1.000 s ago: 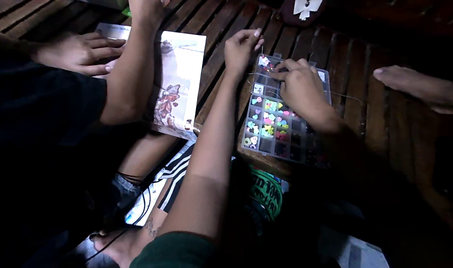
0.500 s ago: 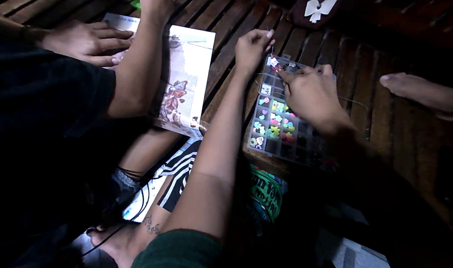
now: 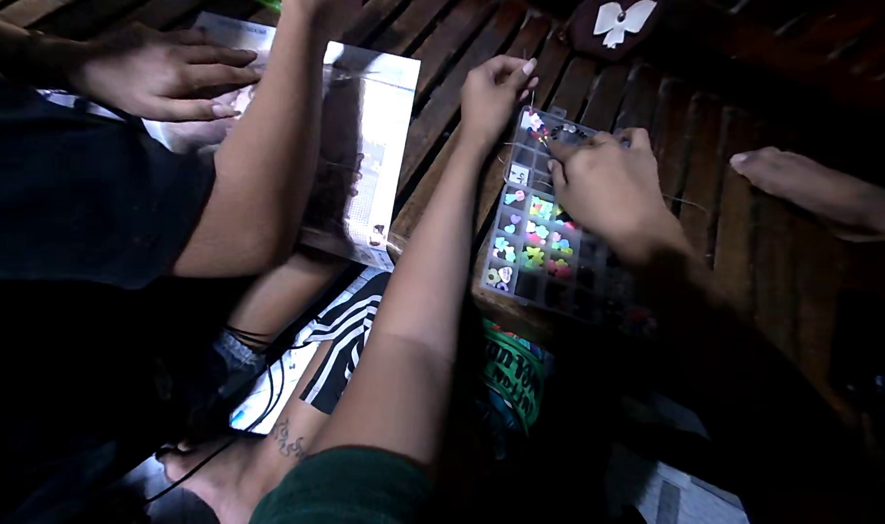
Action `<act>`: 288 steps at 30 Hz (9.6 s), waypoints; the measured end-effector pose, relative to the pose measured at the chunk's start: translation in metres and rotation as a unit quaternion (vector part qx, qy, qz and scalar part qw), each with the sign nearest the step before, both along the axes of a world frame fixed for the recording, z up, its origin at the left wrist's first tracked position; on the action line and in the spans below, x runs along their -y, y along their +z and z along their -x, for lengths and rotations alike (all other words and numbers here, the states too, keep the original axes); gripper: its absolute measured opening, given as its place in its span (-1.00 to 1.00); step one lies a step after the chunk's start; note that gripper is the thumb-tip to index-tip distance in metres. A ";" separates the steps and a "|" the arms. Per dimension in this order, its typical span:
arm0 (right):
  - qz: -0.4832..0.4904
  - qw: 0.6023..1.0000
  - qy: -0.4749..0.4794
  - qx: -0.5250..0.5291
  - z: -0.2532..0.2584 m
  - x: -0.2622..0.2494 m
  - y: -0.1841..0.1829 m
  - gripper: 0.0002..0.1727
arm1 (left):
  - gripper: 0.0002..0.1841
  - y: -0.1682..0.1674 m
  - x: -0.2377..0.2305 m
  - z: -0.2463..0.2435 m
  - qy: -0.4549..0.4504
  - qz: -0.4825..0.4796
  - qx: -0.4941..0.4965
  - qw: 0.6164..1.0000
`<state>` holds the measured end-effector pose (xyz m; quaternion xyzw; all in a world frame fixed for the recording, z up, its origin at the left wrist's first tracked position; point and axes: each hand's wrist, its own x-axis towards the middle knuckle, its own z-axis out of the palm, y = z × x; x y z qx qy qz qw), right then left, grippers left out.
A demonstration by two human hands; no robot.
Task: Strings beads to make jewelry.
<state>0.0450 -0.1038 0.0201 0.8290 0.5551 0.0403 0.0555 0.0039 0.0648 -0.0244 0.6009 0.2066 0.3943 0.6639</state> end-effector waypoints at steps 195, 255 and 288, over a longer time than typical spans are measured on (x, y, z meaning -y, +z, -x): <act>-0.524 0.625 -0.024 -0.579 -0.044 0.040 -0.015 -0.80 | -0.91 0.023 0.066 0.005 -0.217 -0.136 0.013 0.967; -0.406 0.831 0.030 -0.380 -0.045 0.047 -0.006 -0.71 | -0.89 0.035 0.049 0.017 -0.242 -0.158 -0.074 0.954; -0.167 0.907 0.308 -0.231 -0.008 0.052 -0.010 -0.82 | -0.85 0.016 0.008 0.020 0.022 -0.100 -0.120 0.988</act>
